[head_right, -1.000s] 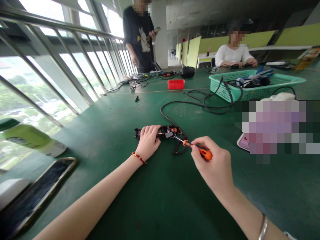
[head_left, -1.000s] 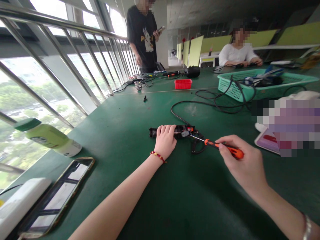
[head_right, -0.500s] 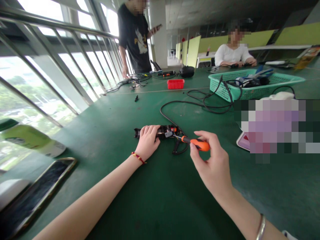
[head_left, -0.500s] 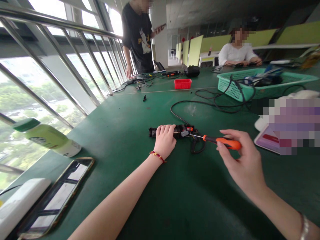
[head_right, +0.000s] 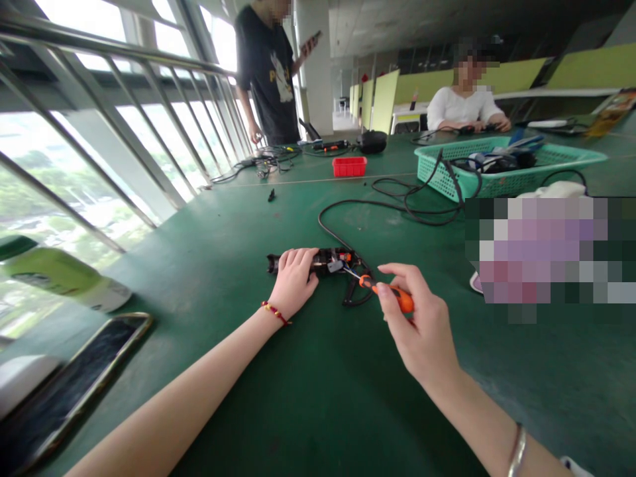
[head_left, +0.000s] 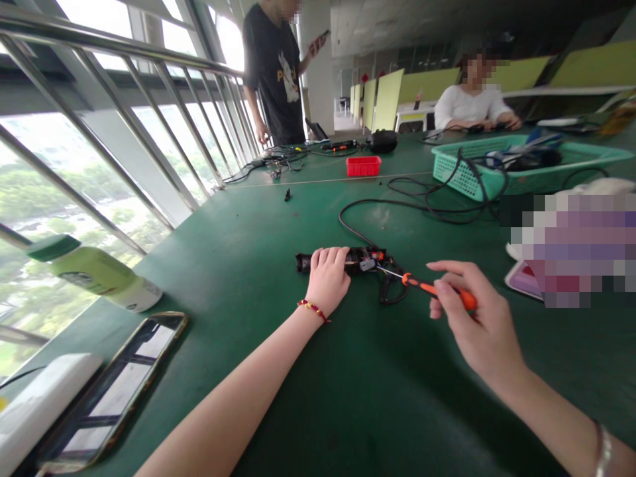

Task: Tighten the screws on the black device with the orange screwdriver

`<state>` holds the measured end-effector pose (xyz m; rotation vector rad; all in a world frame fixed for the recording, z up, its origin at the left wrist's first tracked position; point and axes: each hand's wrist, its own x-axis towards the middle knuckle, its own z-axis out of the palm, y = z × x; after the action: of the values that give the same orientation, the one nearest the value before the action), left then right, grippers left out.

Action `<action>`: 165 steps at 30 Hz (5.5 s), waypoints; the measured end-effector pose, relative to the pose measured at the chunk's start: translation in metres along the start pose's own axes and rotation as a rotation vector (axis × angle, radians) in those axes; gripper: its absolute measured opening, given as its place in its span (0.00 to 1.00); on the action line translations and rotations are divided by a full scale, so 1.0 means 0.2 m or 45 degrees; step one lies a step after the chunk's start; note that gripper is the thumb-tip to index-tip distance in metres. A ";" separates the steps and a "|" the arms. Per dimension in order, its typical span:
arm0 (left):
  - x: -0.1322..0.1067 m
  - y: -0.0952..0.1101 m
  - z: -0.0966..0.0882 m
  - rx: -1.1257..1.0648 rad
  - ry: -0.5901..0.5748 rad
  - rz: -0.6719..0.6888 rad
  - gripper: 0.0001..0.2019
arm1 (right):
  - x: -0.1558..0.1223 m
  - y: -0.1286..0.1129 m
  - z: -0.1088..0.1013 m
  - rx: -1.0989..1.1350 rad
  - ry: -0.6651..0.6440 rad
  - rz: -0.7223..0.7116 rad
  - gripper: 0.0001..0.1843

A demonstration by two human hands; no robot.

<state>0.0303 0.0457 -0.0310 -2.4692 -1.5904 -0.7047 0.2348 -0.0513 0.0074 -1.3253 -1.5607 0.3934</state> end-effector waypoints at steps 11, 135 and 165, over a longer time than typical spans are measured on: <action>0.00 0.00 0.00 0.008 -0.007 -0.004 0.22 | 0.00 0.01 0.00 -0.092 -0.012 -0.091 0.12; 0.00 0.00 0.01 0.023 -0.004 -0.008 0.22 | -0.01 0.00 0.02 -0.128 0.112 -0.240 0.11; 0.00 0.00 0.00 0.017 -0.013 -0.008 0.22 | 0.00 -0.04 0.01 -0.136 -0.184 -0.147 0.12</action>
<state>0.0297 0.0457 -0.0309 -2.4637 -1.6014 -0.6805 0.2296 -0.0544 0.0123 -1.3041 -1.7910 0.3441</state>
